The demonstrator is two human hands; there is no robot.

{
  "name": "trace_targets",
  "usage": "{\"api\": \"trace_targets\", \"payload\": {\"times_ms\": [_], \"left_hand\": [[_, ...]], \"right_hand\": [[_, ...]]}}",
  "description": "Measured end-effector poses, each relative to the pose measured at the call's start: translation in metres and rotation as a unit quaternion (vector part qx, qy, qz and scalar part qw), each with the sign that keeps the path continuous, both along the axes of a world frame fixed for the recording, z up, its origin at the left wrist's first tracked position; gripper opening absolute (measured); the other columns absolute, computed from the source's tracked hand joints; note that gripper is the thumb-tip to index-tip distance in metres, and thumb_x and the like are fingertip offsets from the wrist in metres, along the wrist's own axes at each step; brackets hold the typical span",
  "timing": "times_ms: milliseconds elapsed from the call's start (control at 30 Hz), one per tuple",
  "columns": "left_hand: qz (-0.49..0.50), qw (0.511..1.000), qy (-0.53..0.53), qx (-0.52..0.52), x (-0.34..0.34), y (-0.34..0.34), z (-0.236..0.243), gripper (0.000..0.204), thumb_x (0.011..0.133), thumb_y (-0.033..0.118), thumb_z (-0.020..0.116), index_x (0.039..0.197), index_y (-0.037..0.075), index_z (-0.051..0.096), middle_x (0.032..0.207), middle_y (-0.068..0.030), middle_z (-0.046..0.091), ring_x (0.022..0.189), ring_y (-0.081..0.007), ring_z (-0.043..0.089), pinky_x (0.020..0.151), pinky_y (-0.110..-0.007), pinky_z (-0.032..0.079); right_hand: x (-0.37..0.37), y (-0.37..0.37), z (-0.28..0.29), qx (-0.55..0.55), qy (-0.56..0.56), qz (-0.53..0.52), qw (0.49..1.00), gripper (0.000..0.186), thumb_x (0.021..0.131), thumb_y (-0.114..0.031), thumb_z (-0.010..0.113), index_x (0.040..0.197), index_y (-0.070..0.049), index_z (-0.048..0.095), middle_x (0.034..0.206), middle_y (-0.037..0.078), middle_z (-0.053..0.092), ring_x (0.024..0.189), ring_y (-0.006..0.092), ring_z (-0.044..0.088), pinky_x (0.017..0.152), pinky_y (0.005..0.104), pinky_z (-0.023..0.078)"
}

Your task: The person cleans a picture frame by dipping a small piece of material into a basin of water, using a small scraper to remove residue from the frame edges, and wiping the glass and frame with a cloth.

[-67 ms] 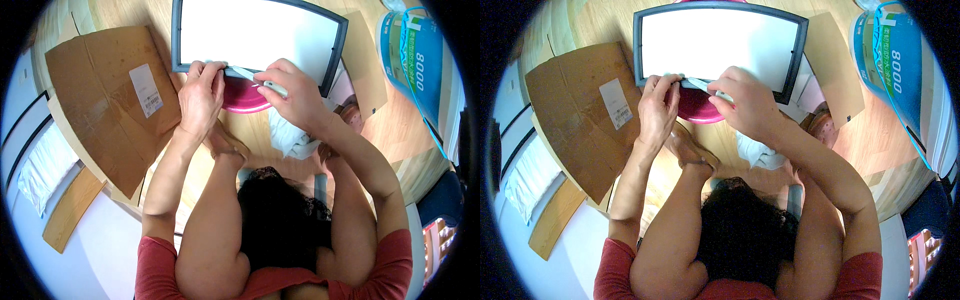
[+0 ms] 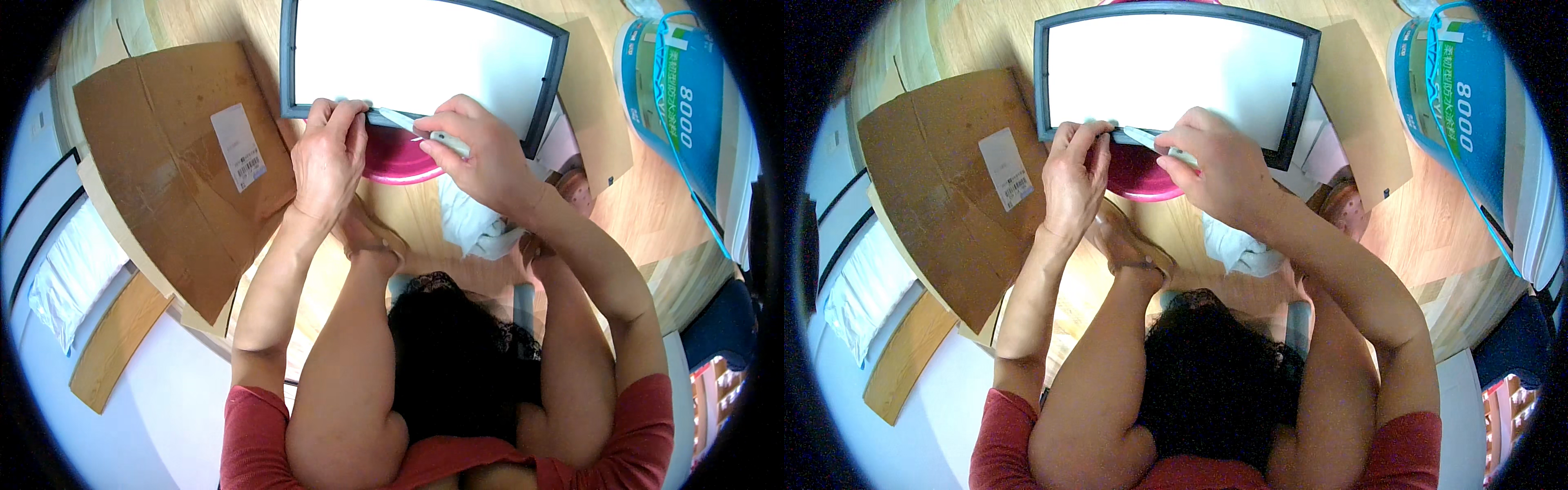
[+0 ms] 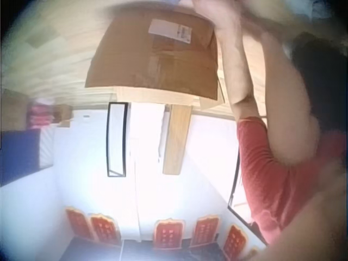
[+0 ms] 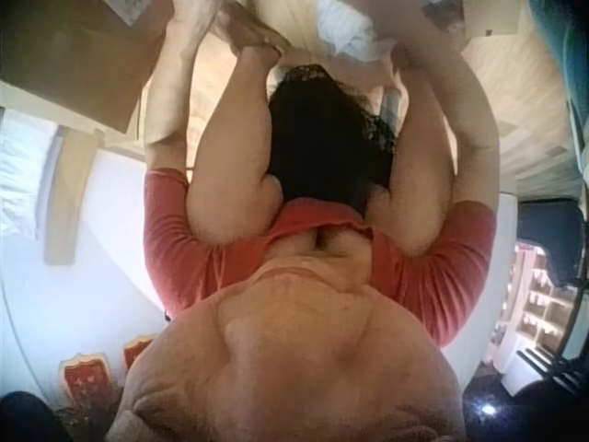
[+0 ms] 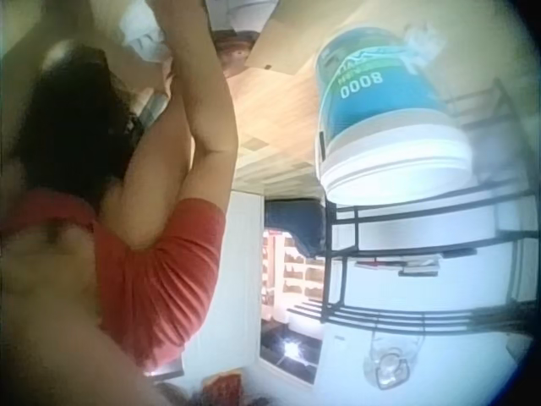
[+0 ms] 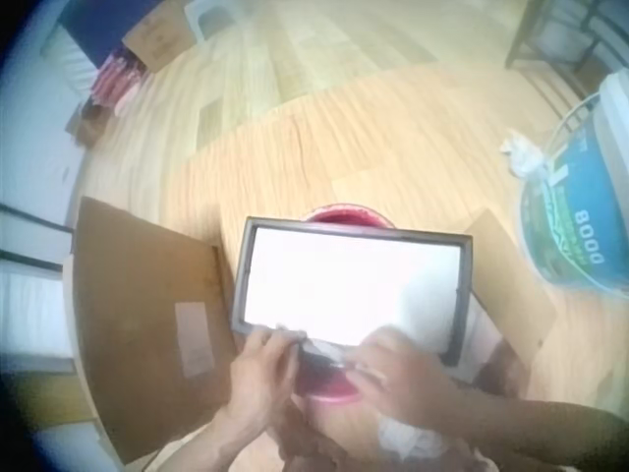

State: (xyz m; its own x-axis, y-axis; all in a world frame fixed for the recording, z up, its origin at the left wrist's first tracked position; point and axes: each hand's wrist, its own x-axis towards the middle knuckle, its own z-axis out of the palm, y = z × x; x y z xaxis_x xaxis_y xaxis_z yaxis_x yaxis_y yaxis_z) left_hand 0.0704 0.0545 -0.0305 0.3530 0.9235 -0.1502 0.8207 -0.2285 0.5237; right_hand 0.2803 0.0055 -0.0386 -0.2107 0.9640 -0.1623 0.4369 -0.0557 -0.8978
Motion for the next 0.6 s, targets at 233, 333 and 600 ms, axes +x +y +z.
{"api": "trace_targets", "payload": {"times_ms": [233,333,600], "left_hand": [[0.007,0.999,-0.050,-0.003,-0.003,-0.001,-0.006,0.014,0.089,0.003,0.061,0.101,0.005,0.067,0.083,-0.0096,0.056,0.068,-0.0186,0.057,0.062,-0.031,0.048],[0.005,0.998,-0.056,0.001,-0.004,-0.001,-0.007,0.014,0.089,0.002,0.061,0.101,0.004,0.067,0.083,-0.0097,0.055,0.068,-0.0181,0.057,0.062,-0.030,0.048],[0.016,0.998,-0.065,-0.010,-0.003,-0.002,-0.006,0.013,0.087,0.001,0.062,0.099,0.004,0.067,0.082,-0.0117,0.055,0.064,-0.0229,0.059,0.060,-0.034,0.049]], "right_hand": [[0.003,0.009,-0.007,-0.022,0.029,-0.007,0.999,0.017,0.081,-0.015,0.065,0.092,-0.004,0.070,0.087,0.014,0.061,0.080,0.0299,0.061,0.071,0.0382,0.049],[0.004,0.012,-0.006,-0.029,0.015,-0.001,0.999,0.017,0.082,-0.016,0.064,0.092,-0.004,0.071,0.087,0.015,0.062,0.079,0.0306,0.062,0.071,0.0387,0.049],[-0.004,0.005,0.008,-0.039,-0.065,-0.011,0.997,0.016,0.084,-0.010,0.066,0.098,-0.005,0.069,0.090,0.011,0.062,0.080,0.0275,0.062,0.071,0.0346,0.049]]}}
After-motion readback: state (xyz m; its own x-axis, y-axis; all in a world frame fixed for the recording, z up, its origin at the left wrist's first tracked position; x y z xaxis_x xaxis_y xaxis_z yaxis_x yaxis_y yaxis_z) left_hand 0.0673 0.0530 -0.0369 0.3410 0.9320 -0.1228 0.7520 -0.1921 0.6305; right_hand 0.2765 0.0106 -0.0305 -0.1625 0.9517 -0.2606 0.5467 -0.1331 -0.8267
